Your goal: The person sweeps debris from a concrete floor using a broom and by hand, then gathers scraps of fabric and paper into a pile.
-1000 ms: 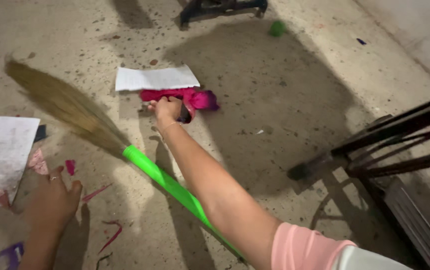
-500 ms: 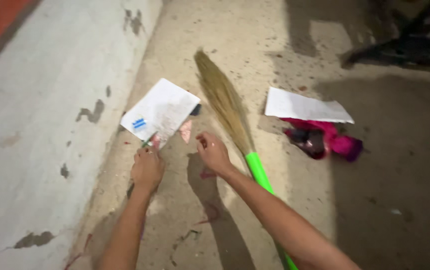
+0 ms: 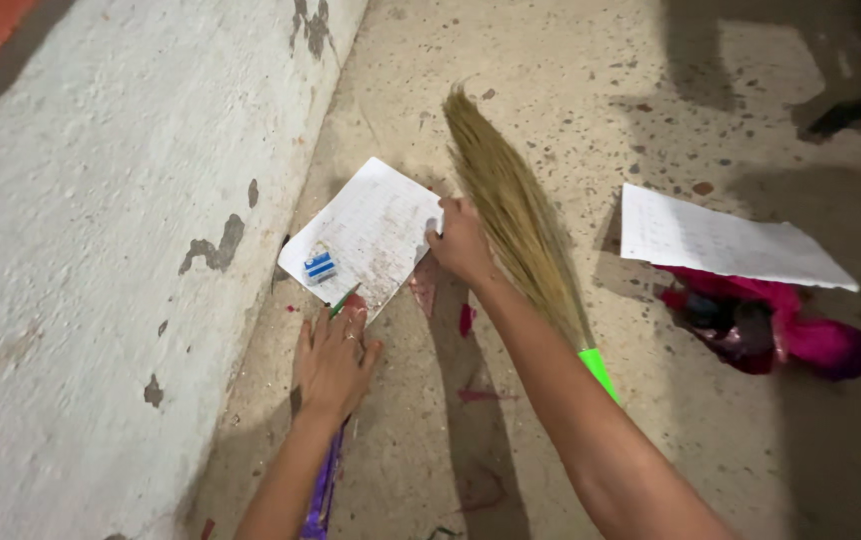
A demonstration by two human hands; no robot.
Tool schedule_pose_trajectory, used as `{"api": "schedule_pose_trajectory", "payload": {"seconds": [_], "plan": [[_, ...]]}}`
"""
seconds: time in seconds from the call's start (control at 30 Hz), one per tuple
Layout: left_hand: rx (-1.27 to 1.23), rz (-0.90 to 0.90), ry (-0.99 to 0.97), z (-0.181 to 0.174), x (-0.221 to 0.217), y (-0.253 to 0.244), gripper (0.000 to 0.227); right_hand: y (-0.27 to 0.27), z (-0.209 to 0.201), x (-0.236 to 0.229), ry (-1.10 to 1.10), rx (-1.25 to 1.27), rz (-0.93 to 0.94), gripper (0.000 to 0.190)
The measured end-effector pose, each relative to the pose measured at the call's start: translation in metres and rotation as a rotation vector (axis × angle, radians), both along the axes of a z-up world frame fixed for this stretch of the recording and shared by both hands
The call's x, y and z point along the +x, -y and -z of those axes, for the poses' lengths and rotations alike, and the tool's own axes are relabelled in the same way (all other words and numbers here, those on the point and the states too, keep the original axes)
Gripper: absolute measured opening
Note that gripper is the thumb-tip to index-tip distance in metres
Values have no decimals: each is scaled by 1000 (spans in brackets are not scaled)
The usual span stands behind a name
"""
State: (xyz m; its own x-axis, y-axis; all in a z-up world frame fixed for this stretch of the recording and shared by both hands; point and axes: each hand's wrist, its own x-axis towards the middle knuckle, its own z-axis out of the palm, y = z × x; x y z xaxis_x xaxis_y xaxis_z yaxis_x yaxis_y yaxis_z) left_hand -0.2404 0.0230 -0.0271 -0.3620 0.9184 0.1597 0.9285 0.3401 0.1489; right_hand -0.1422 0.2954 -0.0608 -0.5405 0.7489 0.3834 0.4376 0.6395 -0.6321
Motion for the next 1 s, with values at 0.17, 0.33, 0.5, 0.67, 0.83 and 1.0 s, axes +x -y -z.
{"api": "schedule_pose_trajectory", "payload": {"seconds": [0.17,0.33,0.5,0.67,0.83,1.0], "plan": [[-65,26,69,-19,-4,3,71,-26,24,-19,200,-5,63,76],[-125,24,43,-27,-4,-3,72,-43,39,-28,261,-117,183,81],[-97,21,46,-18,-1,-3,72,-38,19,-24,293,-99,183,70],[-80,29,22,-17,-1,-2,71,-29,4,-24,282,-156,124,64],[-187,11,69,-33,-2,-7,68,-22,7,-36,-106,-337,0,53],[-77,4,-16,-25,2,-9,68,23,-39,-30,-291,-380,66,34]]}}
